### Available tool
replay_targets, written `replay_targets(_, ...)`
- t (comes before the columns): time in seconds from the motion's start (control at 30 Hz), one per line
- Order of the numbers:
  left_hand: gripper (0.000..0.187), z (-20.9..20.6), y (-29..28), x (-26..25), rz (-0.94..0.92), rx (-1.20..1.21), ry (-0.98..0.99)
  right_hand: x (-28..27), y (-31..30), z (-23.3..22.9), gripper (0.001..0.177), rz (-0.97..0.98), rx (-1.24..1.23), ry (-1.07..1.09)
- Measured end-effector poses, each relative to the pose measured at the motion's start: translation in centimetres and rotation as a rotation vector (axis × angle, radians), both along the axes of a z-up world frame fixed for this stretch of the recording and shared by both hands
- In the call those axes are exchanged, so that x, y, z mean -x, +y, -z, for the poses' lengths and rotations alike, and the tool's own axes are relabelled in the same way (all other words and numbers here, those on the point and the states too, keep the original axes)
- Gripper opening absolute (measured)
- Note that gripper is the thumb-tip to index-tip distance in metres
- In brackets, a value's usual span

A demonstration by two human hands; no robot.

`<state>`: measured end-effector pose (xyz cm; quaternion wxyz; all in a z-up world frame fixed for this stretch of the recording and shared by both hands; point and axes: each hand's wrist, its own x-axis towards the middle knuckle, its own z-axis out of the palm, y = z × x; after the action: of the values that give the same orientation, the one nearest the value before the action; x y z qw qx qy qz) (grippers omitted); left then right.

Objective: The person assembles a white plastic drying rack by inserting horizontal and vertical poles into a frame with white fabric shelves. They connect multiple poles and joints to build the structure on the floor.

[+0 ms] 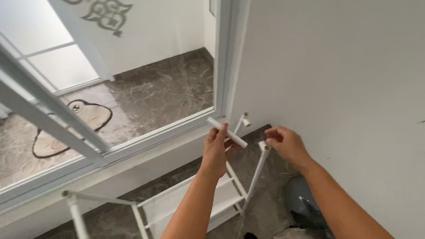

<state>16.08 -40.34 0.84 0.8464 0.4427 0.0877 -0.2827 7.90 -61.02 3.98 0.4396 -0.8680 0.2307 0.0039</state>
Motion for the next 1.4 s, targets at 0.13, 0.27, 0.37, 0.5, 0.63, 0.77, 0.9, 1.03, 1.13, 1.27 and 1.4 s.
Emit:
replay_targets(0.13,0.038,3.8,-4.9,-0.4,-0.073,0.043,0.012,0.4,-3.4,4.4,0.046,-0.068,-0.088,0.071)
replay_targets(0.27,0.037,7.5,-7.2,-0.8,-0.12,0.016,0.076,-0.3,-3.6,7.3,0.054,-0.148,-0.058,0.06)
replay_targets(0.37,0.036,9.2,-8.1,-1.0,-0.138,-0.034,0.135,-0.7,-3.2,8.0,0.051,-0.138,0.0,0.147)
replay_targets(0.5,0.035,10.3,-8.3,-1.7,-0.138,-0.012,0.217,-0.8,-2.7,8.1,0.046,-0.099,-0.062,0.05)
replay_targets(0.63,0.034,10.7,-9.1,-1.4,-0.106,-0.035,0.254,-0.3,-2.9,7.7,0.043,-0.102,-0.079,0.052)
replay_targets(0.77,0.032,10.1,-9.1,-1.2,-0.051,-0.073,0.264,-0.7,-2.0,6.5,0.041,-0.133,-0.023,0.051)
replay_targets(0.9,0.029,9.9,-9.0,-1.2,-0.034,-0.068,0.314,-0.4,-1.6,5.8,0.04,-0.085,-0.063,0.086)
replay_targets(1.03,0.029,9.6,-8.6,-1.1,0.02,-0.082,0.285,-0.3,-1.6,5.6,0.039,-0.102,-0.073,0.1)
replay_targets(1.13,0.031,9.3,-8.5,-1.4,0.066,-0.128,0.235,-0.4,-1.5,5.5,0.042,-0.135,-0.032,0.065)
replay_targets(1.27,0.038,9.2,-8.5,-2.1,0.092,-0.089,0.154,-0.3,-1.2,5.0,0.039,-0.135,-0.065,0.029)
replay_targets(1.4,0.038,9.2,-8.6,-2.2,0.109,-0.143,0.121,-0.6,-1.0,5.0,0.037,-0.152,0.066,0.126)
